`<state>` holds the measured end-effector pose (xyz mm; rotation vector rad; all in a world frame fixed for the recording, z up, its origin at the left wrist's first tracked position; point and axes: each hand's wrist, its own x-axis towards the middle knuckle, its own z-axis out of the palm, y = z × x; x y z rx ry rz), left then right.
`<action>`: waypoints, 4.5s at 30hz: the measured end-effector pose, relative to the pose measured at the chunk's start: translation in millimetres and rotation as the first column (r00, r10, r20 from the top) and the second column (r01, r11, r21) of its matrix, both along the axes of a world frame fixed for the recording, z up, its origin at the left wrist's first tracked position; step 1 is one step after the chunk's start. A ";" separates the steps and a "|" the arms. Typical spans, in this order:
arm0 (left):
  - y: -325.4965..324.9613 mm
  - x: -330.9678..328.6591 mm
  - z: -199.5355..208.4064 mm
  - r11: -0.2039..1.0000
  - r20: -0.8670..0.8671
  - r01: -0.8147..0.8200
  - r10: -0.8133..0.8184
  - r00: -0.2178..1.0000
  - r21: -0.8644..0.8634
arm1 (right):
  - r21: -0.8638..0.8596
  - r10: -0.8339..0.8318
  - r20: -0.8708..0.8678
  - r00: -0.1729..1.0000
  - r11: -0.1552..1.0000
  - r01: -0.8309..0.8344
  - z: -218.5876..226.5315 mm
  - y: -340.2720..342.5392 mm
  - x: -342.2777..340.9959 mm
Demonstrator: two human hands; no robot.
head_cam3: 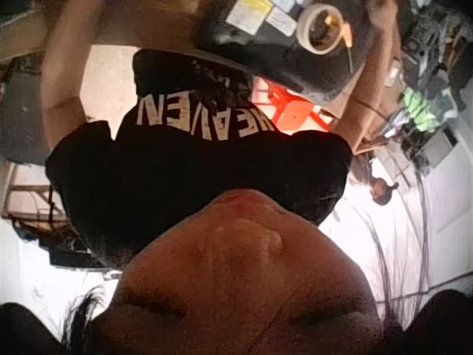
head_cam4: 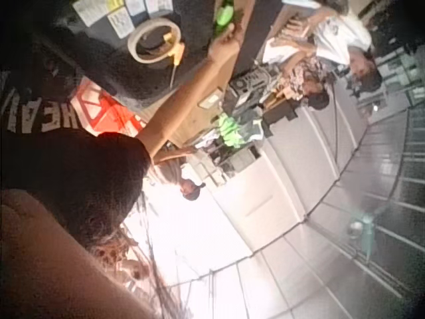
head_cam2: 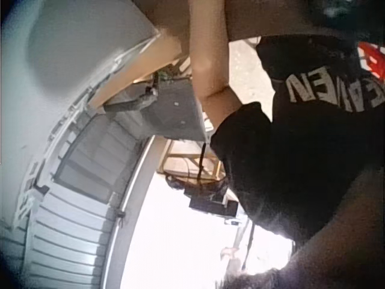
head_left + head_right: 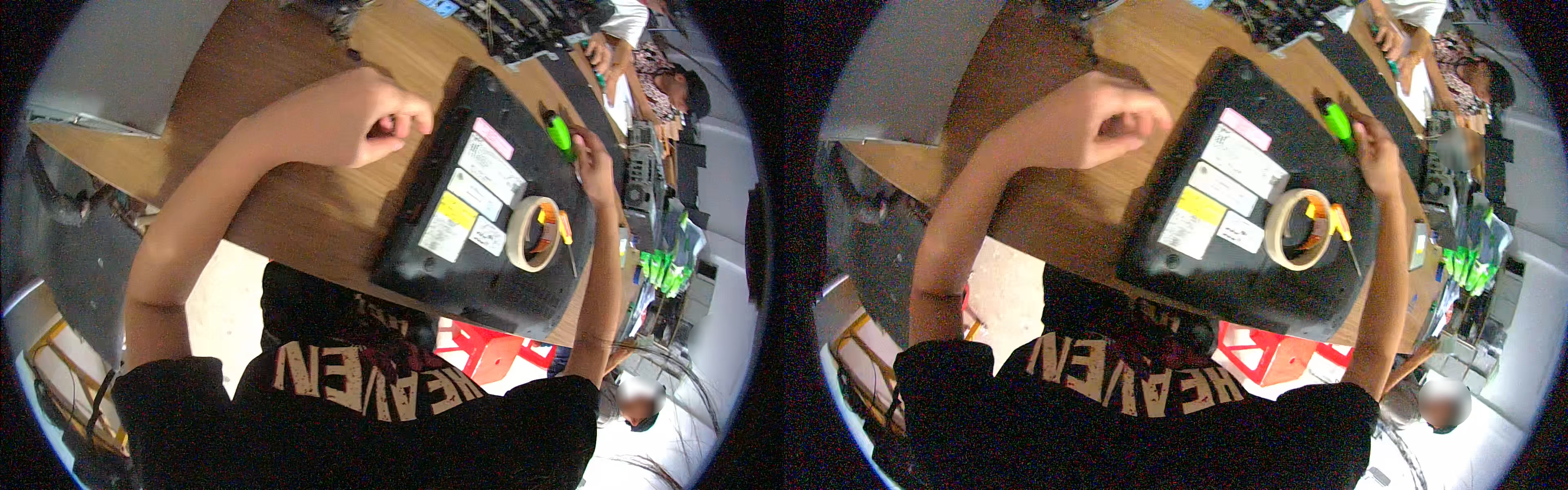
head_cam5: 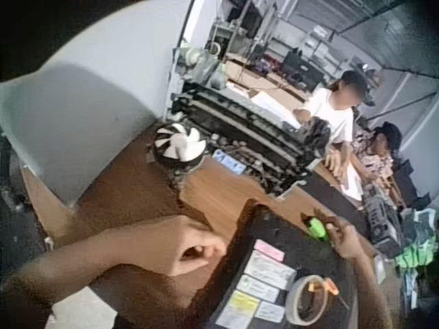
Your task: The person uses a screwdriver to remove several screws from the bottom of a laptop, places the screws in a roll of tape, and then slides out the optical drive before continuing to remove more screws.
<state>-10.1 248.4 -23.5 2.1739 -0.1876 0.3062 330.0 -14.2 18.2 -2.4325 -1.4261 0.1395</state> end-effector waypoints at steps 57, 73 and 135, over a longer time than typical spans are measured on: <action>-131.7 69.0 140.7 0.922 0.130 -0.124 0.081 0.988 0.367 | 0.786 -0.491 -0.488 0.722 0.112 0.608 76.1 -326.8 32.3; -199.0 85.9 156.6 0.876 0.591 -0.326 0.059 0.804 0.356 | 0.736 0.580 -0.666 0.469 0.407 0.541 142.7 -109.9 -193.2; -12.6 -87.3 69.6 0.413 -0.281 -0.594 0.603 0.747 -0.691 | 0.461 0.407 -0.844 0.350 0.213 0.862 12.2 -255.6 -176.2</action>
